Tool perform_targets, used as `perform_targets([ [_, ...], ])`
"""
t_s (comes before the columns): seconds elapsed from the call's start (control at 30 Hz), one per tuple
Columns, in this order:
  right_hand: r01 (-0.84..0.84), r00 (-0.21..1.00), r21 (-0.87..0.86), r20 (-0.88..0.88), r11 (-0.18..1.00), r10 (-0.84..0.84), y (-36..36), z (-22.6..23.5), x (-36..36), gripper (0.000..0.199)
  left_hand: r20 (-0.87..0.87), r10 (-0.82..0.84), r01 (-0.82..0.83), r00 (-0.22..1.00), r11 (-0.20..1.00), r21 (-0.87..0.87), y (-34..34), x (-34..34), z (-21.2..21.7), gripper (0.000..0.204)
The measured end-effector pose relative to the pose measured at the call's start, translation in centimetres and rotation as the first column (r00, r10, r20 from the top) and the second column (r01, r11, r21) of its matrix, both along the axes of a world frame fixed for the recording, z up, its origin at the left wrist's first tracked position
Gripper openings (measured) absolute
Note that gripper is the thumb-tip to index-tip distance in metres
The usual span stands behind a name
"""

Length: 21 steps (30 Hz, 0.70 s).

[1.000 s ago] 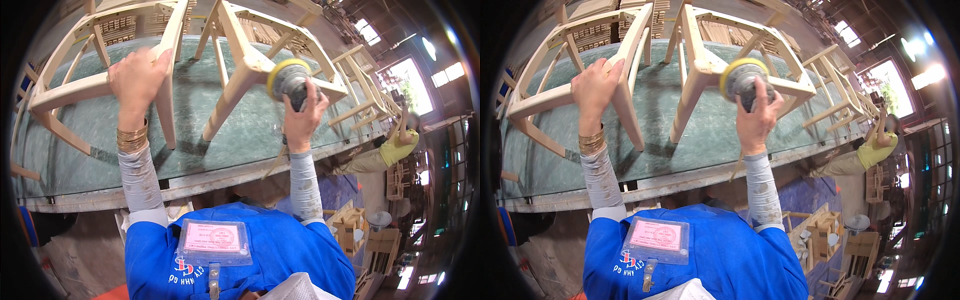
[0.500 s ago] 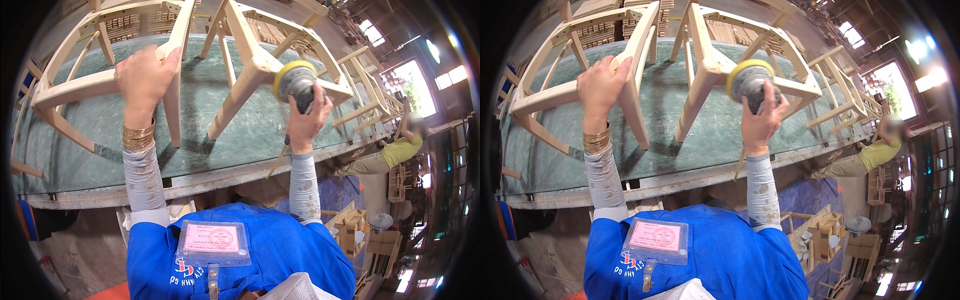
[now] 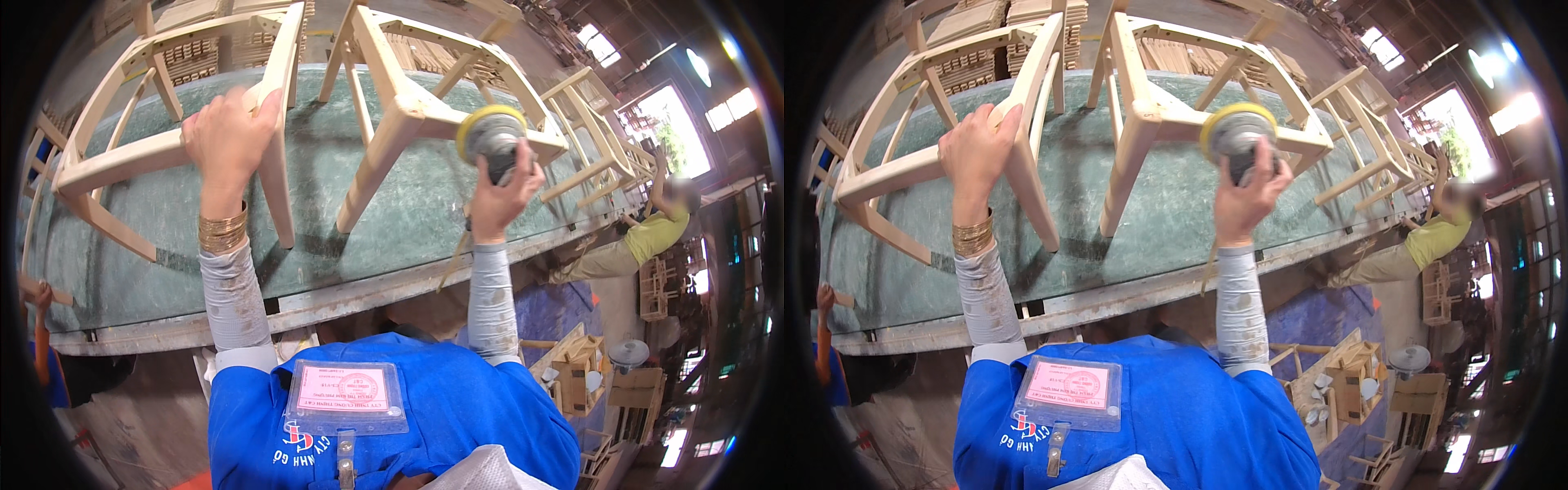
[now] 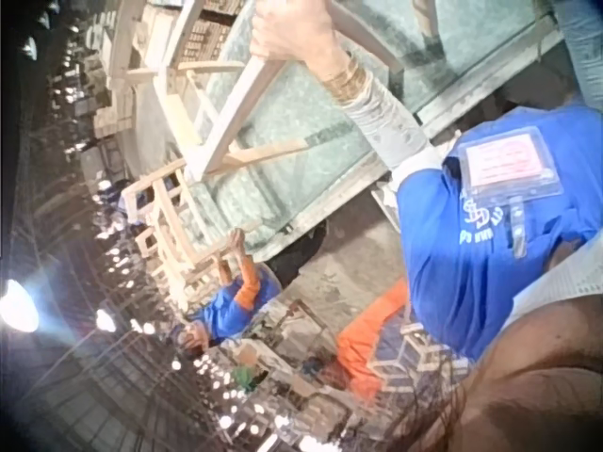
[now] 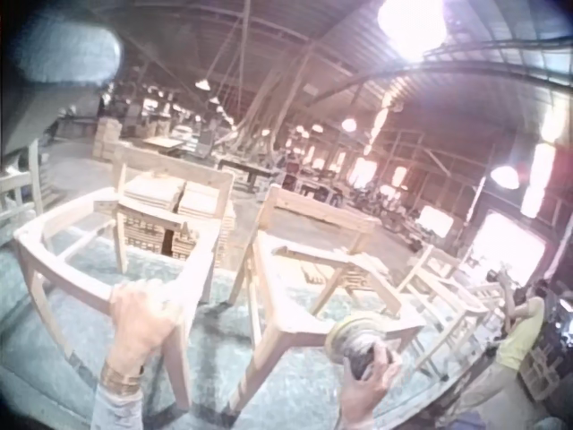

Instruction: The person uses a handheld orbital sander to smooth the surfaces of wooden chair frames. They hold the frame with one hand while operating the sander with the other, systematically moving the tool along the legs and crossbars. The person repositions the chair frame multiple times to access different sides.

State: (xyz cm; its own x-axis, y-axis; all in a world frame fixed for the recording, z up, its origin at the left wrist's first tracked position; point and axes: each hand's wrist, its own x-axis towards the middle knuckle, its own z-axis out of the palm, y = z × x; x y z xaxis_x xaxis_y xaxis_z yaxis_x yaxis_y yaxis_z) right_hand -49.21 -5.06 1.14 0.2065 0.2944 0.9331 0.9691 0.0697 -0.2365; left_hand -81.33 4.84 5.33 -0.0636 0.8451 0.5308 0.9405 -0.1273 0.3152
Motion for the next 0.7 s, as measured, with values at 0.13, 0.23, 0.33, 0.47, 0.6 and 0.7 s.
perform_targets([
  [0.13,-0.137,0.987,-0.013,0.082,0.991,0.137,0.9,-2.4,-2.4,0.071,0.053,-0.018,0.018,0.998,1.000,0.016,0.2,-0.2,-0.2,0.051],
  [0.23,-0.009,1.000,0.071,-0.011,0.997,0.010,1.2,-2.7,-0.9,0.073,0.069,-0.027,0.025,0.997,0.999,0.036,0.2,0.0,-0.2,0.051],
  [0.33,0.059,0.974,0.127,-0.226,0.990,-0.030,1.1,-2.5,0.2,0.074,0.026,-0.003,0.002,1.000,0.999,0.050,0.2,-0.1,-0.4,0.051],
  [0.47,-0.003,1.000,0.090,-0.019,0.996,0.005,1.5,-2.5,-2.2,0.071,0.040,-0.001,0.001,0.999,1.000,-0.003,0.4,-0.3,-0.6,0.053],
  [0.6,-0.040,0.998,0.092,-0.042,0.995,0.044,1.5,-2.0,-2.2,0.065,0.045,-0.012,0.012,0.999,1.000,0.012,0.6,-0.3,-0.7,0.053],
  [0.7,0.004,0.994,0.091,-0.107,0.996,0.006,1.5,-1.3,-1.5,0.066,0.034,-0.015,0.014,0.999,1.000,0.012,0.6,-0.1,-0.6,0.053],
])
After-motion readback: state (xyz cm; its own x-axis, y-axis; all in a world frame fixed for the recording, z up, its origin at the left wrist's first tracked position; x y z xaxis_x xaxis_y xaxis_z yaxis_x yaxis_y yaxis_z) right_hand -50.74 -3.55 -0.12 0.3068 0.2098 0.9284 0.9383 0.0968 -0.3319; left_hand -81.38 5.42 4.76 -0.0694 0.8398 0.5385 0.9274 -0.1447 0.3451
